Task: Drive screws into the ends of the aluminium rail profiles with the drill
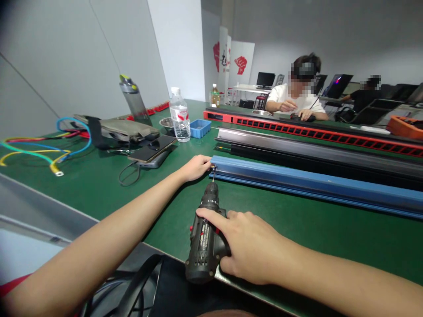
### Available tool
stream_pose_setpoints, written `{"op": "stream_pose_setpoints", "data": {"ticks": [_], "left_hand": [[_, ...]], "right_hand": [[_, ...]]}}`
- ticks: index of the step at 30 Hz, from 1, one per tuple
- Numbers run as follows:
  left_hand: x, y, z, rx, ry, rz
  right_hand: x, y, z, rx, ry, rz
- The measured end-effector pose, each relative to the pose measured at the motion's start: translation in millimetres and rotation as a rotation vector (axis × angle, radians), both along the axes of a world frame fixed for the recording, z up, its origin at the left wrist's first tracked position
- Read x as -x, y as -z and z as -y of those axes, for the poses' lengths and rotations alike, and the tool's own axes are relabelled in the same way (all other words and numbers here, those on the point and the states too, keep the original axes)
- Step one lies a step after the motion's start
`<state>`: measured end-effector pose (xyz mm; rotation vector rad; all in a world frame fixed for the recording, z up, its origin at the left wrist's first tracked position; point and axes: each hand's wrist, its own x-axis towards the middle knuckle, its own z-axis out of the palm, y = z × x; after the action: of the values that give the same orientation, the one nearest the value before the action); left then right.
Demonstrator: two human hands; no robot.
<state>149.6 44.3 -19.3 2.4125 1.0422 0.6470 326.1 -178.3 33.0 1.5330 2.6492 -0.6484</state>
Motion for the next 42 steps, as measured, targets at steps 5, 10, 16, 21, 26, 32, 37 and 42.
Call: {"op": "stream_pose_setpoints", "data": {"ticks": [5, 10, 16, 21, 26, 32, 37, 42], "left_hand": [[0.2, -0.3, -1.3, 0.007, -0.002, -0.006], [0.4, -2.9, 0.0, 0.016, -0.007, -0.011], [-0.3, -5.7, 2.0, 0.031, -0.013, -0.004], [-0.8, -5.4, 1.3, 0.031, -0.012, -0.012], [-1.0, -4.4, 1.3, 0.013, -0.009, -0.011], [-0.7, -5.3, 1.5, 0.016, -0.011, -0.016], [-1.3, -6.5, 2.0, 0.025, -0.022, -0.017], [-1.4, -7.0, 2.6, 0.02, -0.021, -0.015]], "right_hand": [[-1.1, 1.0, -1.5, -0.021, -0.016, 0.003], [-2.1, 1.0, -2.3, -0.051, -0.028, 0.015], [-3.5, 0.8, -1.5, -0.06, -0.031, 0.001], [-2.4, 0.8, -2.5, -0.057, -0.033, 0.011], [-1.8, -0.2, -2.5, -0.054, -0.028, 0.017], [-3.0, 0.8, -2.8, -0.059, -0.029, 0.004], [-2.9, 1.3, -2.9, -0.068, -0.038, 0.014], [-2.7, 1.3, -2.6, -0.083, -0.045, 0.025]]}}
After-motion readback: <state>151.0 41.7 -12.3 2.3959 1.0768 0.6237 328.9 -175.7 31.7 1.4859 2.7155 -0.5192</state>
